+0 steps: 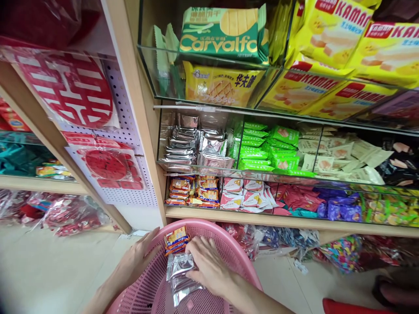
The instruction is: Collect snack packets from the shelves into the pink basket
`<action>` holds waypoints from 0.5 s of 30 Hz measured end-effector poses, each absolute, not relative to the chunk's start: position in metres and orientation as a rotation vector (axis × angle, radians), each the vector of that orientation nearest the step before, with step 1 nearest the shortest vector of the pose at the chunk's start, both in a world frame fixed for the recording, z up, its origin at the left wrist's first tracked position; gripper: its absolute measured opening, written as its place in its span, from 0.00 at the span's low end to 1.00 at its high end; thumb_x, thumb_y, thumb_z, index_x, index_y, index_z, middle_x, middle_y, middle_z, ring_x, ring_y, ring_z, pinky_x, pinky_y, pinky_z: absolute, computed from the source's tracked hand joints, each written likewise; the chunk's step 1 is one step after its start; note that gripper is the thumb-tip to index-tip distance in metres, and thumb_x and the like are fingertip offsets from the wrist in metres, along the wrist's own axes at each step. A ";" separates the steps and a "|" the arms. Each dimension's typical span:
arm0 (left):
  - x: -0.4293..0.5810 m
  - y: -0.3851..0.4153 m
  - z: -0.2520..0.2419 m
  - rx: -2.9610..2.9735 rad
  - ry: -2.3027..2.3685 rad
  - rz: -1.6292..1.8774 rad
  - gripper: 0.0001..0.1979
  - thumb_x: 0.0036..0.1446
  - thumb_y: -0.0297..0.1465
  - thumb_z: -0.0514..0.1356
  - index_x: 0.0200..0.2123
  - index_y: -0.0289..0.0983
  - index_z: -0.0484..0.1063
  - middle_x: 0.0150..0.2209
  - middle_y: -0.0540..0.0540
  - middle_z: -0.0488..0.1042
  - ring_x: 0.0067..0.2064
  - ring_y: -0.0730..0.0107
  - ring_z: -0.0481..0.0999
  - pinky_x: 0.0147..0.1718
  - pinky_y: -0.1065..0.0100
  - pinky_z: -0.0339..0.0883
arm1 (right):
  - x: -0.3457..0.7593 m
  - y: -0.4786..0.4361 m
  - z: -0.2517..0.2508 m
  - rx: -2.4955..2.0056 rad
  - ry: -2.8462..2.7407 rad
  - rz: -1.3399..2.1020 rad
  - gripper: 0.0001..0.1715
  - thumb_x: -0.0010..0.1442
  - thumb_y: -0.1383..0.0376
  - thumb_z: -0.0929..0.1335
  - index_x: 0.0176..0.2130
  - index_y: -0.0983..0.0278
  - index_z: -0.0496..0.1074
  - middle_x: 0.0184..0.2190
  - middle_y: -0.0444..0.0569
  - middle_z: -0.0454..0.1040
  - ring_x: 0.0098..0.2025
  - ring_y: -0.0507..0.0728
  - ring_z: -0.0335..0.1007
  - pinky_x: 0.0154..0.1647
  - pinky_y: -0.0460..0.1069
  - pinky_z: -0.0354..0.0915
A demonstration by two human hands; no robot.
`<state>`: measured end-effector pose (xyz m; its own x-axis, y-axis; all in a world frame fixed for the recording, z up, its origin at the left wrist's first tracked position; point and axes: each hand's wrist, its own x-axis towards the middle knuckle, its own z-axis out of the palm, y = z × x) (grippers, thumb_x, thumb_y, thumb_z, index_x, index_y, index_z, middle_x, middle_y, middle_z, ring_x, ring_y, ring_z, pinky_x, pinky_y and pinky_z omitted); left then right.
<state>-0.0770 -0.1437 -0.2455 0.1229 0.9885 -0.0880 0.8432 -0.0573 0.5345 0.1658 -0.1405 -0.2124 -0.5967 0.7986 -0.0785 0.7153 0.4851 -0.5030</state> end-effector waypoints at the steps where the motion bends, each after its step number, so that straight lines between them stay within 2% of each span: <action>1: -0.077 -0.144 -0.246 1.948 1.767 0.419 0.25 0.62 0.39 0.45 0.61 0.36 0.55 0.57 0.42 0.69 0.54 0.63 0.73 0.48 0.67 0.67 | 0.166 -0.141 -0.212 -1.313 -2.550 0.764 0.17 0.52 0.68 0.70 0.39 0.58 0.61 0.41 0.42 0.67 0.43 0.57 0.59 0.43 0.51 0.54; 4: -0.078 -0.144 -0.246 1.947 1.760 0.412 0.26 0.62 0.38 0.45 0.61 0.36 0.54 0.57 0.42 0.69 0.53 0.63 0.73 0.48 0.66 0.67 | 0.168 -0.142 -0.208 -1.315 -2.433 0.907 0.17 0.50 0.70 0.70 0.38 0.58 0.62 0.40 0.41 0.66 0.43 0.56 0.58 0.43 0.50 0.54; 7: -0.078 -0.144 -0.247 1.941 1.750 0.410 0.26 0.62 0.39 0.45 0.61 0.35 0.54 0.58 0.41 0.68 0.53 0.62 0.73 0.49 0.65 0.67 | 0.172 -0.142 -0.203 -1.268 -2.154 1.303 0.16 0.50 0.69 0.70 0.38 0.60 0.62 0.37 0.41 0.65 0.38 0.53 0.60 0.38 0.47 0.56; 11: -0.079 -0.144 -0.249 1.920 1.749 0.424 0.26 0.63 0.40 0.44 0.61 0.36 0.54 0.59 0.42 0.67 0.54 0.62 0.71 0.51 0.64 0.66 | 0.181 -0.140 -0.200 -1.124 -1.775 1.810 0.12 0.56 0.61 0.68 0.39 0.63 0.65 0.34 0.42 0.66 0.34 0.51 0.61 0.35 0.46 0.57; 15: -0.079 -0.145 -0.250 1.899 1.740 0.446 0.27 0.62 0.41 0.44 0.61 0.37 0.54 0.59 0.42 0.67 0.55 0.62 0.71 0.51 0.62 0.65 | 0.185 -0.137 -0.206 -1.228 -1.606 1.947 0.18 0.57 0.53 0.68 0.37 0.65 0.68 0.29 0.42 0.68 0.31 0.49 0.63 0.30 0.45 0.55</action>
<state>-0.0791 -0.1445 -0.2500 0.1196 0.9874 -0.1037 0.8157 -0.0382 0.5772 0.1852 -0.1374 -0.2062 -0.5723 0.7146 -0.4023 0.2592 -0.3078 -0.9155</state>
